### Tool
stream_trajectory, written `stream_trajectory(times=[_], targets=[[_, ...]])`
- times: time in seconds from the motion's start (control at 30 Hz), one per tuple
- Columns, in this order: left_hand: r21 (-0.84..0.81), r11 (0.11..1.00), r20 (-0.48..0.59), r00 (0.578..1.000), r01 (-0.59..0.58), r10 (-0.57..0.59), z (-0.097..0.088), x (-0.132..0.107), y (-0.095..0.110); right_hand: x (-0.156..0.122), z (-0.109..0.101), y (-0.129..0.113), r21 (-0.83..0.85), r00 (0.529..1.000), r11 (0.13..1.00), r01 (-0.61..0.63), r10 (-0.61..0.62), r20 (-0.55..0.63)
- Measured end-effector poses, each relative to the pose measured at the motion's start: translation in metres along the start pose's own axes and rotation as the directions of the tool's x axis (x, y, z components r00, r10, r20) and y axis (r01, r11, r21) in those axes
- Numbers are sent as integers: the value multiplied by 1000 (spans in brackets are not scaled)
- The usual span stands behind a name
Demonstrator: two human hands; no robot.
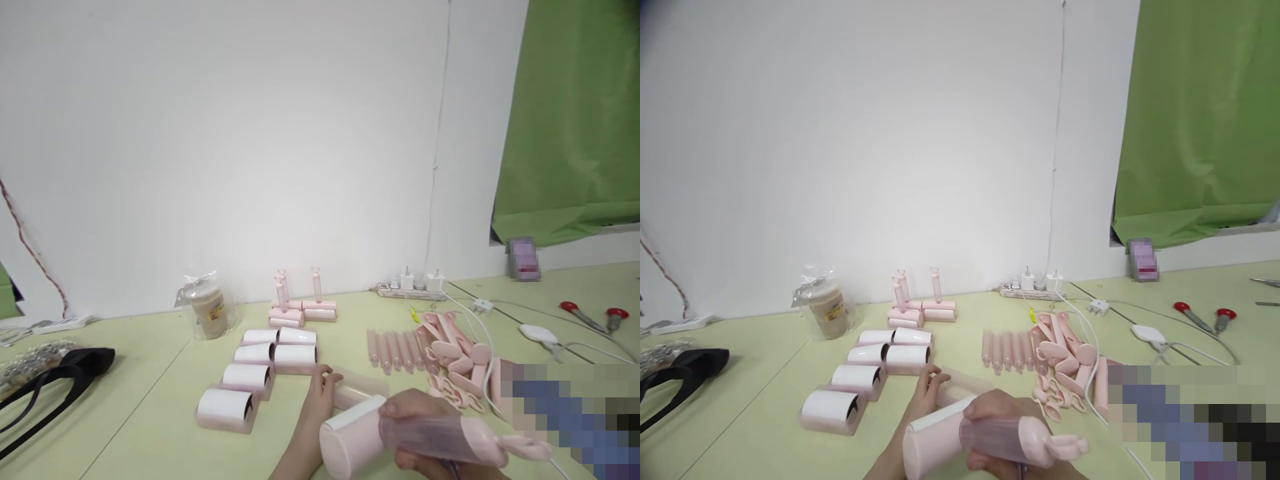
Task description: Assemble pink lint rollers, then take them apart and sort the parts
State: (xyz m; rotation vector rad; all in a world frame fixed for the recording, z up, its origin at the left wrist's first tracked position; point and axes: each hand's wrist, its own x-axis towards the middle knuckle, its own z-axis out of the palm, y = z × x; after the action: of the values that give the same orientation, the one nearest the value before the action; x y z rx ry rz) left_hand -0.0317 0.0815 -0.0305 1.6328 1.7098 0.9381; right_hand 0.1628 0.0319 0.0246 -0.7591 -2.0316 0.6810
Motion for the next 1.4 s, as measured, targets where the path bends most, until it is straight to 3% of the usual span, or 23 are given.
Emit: stream_trajectory(times=[0.1, 0.23, 0.3, 0.37, 0.43, 0.47, 0.5, 0.57, 0.6, 0.67, 0.77, 0.83, 0.9, 1.03, 1.17, 1.27, 1.4], targets=[[83, 984, 6, 988, -157, 157, 5, 4, 0, -1, 2, 9, -94, 999, 995, 32, -34, -20], [179, 961, -24, 976, -211, 219, 4, 5, -2, 0, 8, 23, -182, 988, 975, 124, -139, -71], [160, 947, -39, 957, -277, 287, -1, 1, -3, 2, 9, 25, -198, 956, 942, 272, -287, -53], [22, 949, -68, 947, -314, 315, -10, -6, -3, 4, 8, 22, -237, 885, 860, 452, -466, -2], [-289, 935, 12, 976, -203, 216, -19, -17, -2, 5, 7, 14, -269, 827, 791, 550, -560, 46], [-467, 881, 126, 981, -75, 151, -23, -23, -1, 6, 7, 8, -271, 827, 787, 553, -558, 68], [-607, 791, 264, 958, 76, 111, -26, -29, 0, 6, 7, 2, -269, 840, 798, 540, -531, 113], [-731, 602, 479, 870, 321, 119, -32, -40, 3, 6, 5, -8, -305, 880, 830, 468, -406, 245], [-746, 544, 524, 843, 384, 123, -34, -45, 5, 7, 3, -11, -342, 897, 843, 415, -318, 306], [-752, 508, 522, 850, 419, 72, -36, -50, 10, 8, -7, -8, -426, 918, 851, 308, -149, 367], [-766, 510, 420, 905, 391, -64, -39, -50, 18, 11, -31, 11, -570, 955, 820, 47, 131, 267], [-782, 506, 353, 928, 363, -121, -41, -48, 22, 11, -46, 26, -660, 939, 730, -178, 327, 108], [-785, 510, 315, 936, 351, -159, -42, -47, 23, 9, -56, 35, -671, 917, 679, -299, 399, -4], [-708, 618, 319, 936, 341, -151, -39, -47, 17, 1, -53, 25, -543, 971, 810, -221, 238, -41], [-586, 793, 267, 964, 168, -7, -29, -49, 14, -1, -29, -3, -457, 988, 883, -107, 145, 48], [-527, 849, 231, 967, 34, 105, -25, -53, 17, 0, -11, -18, -453, 979, 891, -28, 116, 169], [-477, 879, 236, 966, 18, 109, -25, -58, 22, -4, -3, -27, -556, 980, 831, 25, 89, 177]])
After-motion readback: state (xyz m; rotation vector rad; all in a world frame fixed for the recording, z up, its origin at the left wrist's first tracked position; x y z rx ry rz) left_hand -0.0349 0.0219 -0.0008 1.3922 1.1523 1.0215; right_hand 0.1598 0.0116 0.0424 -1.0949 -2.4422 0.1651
